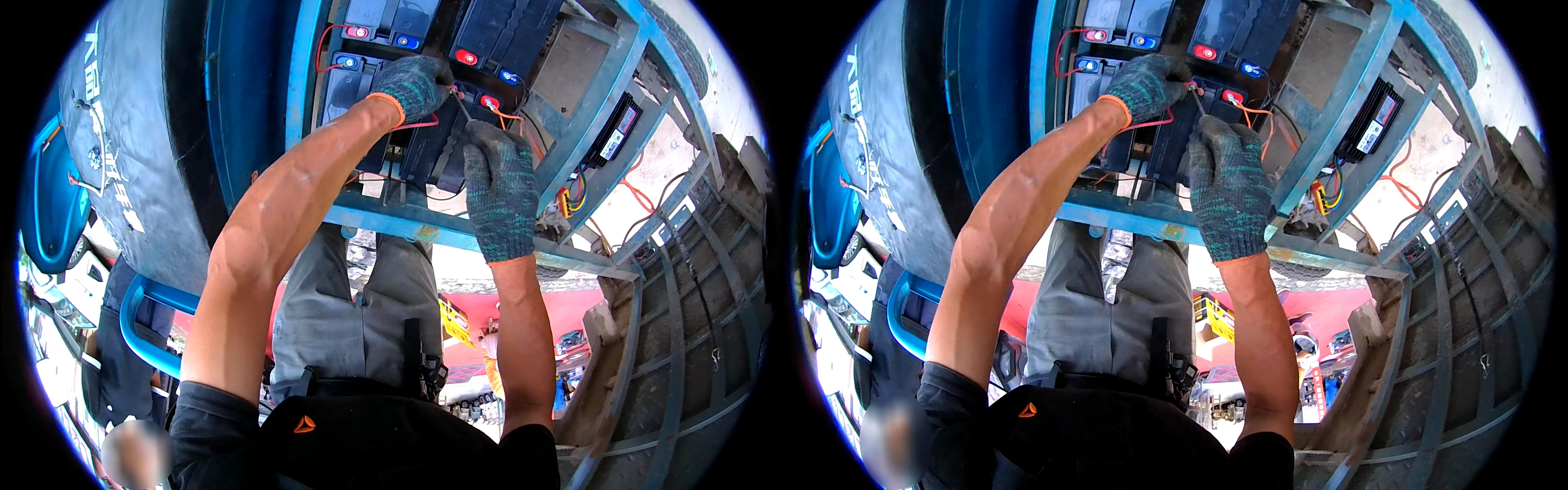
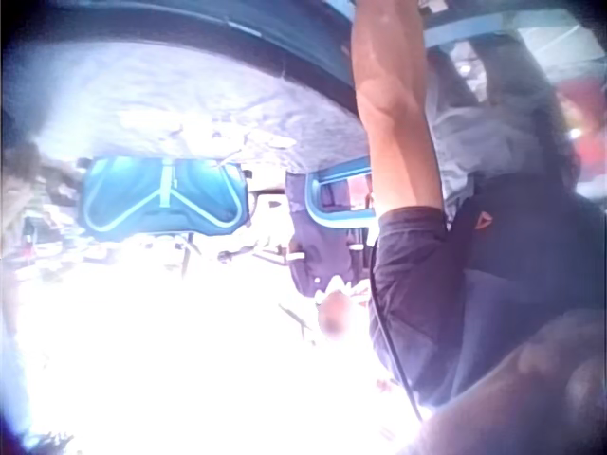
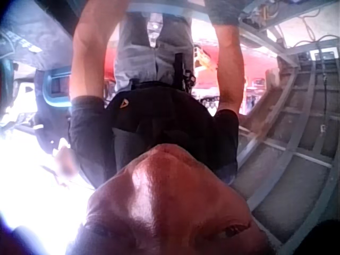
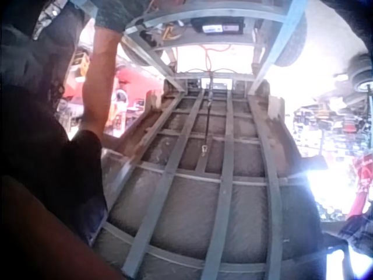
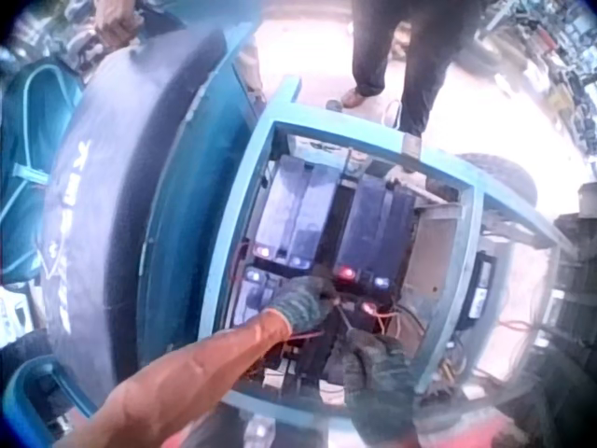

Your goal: The person uses a screwdriver to tighten and adjust electrical connections on a series of batteries installed in a blue three-wheeled vehicle. After securing the connections, the person closes the battery compartment cover and moves around the workshop area.

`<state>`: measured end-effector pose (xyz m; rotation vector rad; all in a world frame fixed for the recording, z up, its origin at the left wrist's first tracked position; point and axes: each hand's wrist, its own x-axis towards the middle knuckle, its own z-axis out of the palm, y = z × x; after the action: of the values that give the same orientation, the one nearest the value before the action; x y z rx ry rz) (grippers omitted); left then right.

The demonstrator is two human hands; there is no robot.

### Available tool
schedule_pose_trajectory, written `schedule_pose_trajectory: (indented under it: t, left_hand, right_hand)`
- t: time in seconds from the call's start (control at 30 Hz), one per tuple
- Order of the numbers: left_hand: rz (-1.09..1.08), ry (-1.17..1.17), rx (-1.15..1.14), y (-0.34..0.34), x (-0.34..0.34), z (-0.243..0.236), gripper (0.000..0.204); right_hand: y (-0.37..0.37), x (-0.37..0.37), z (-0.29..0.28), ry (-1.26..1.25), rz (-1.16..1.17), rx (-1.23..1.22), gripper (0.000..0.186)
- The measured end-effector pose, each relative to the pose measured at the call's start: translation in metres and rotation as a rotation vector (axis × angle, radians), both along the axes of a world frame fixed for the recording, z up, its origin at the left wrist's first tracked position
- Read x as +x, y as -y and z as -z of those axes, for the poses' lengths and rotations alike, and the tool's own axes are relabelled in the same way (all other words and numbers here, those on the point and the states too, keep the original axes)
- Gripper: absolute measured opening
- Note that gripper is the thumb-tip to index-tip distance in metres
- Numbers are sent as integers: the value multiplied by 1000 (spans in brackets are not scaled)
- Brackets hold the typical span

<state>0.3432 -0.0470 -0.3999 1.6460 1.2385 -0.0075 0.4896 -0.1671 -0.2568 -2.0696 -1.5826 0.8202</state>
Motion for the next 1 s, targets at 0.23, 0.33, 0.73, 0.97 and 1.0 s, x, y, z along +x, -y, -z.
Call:
schedule_pose_trajectory:
  t: [0.23,0.33,0.73,0.97,1.0]
  left_hand:
    - [92,-98,-121,-17,-1,3,30]
    - [92,-87,-86,-16,-4,11,33]
    - [113,11,-149,-24,-12,12,36]
    - [139,43,-147,-27,-15,10,32]
    - [135,58,-134,-26,-15,10,31]
  right_hand:
    - [-38,5,-14,160,-229,-81,29]
    - [-51,9,-19,214,-376,-138,32]
    - [-52,25,-18,213,-356,-326,43]
    - [-69,15,-31,230,-367,-106,35]
    - [-70,14,-33,261,-400,-86,35]
